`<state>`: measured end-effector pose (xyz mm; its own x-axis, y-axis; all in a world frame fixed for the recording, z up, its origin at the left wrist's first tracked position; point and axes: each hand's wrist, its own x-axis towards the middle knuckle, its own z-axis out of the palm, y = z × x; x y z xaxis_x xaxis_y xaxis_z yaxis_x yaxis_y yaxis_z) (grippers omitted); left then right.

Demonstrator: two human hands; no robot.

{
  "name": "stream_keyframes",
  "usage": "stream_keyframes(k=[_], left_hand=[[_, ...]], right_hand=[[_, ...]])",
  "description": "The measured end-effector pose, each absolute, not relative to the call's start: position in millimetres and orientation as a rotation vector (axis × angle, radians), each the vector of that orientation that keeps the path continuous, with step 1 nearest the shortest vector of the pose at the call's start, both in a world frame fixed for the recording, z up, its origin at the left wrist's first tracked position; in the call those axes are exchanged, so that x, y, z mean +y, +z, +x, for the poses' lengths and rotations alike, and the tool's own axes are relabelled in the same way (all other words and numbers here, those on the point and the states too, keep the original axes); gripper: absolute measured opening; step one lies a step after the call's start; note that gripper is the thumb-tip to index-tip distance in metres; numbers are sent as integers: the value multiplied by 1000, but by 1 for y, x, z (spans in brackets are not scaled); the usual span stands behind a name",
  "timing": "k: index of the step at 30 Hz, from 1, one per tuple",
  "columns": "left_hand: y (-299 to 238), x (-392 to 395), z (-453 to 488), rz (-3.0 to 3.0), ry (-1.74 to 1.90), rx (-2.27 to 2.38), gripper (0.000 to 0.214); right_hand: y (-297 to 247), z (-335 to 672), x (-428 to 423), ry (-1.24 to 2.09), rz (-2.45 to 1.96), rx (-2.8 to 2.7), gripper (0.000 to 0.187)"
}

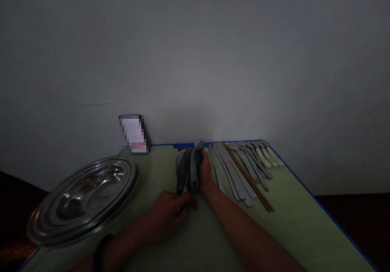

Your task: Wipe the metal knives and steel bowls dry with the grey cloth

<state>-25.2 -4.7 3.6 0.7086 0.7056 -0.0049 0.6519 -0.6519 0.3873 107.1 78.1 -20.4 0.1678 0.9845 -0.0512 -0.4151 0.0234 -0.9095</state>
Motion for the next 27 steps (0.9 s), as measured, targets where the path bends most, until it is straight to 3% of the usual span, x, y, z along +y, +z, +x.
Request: stream_keyframes(k=[15,27], left_hand=[[4,-5,-24,2580,172,1063,25],[3,-6,-23,2488,390,1099,37]], right_hand=[[-9,108,71,1115,-1123,-913,14],[-20,108,74,1178,-1086,-819,33]])
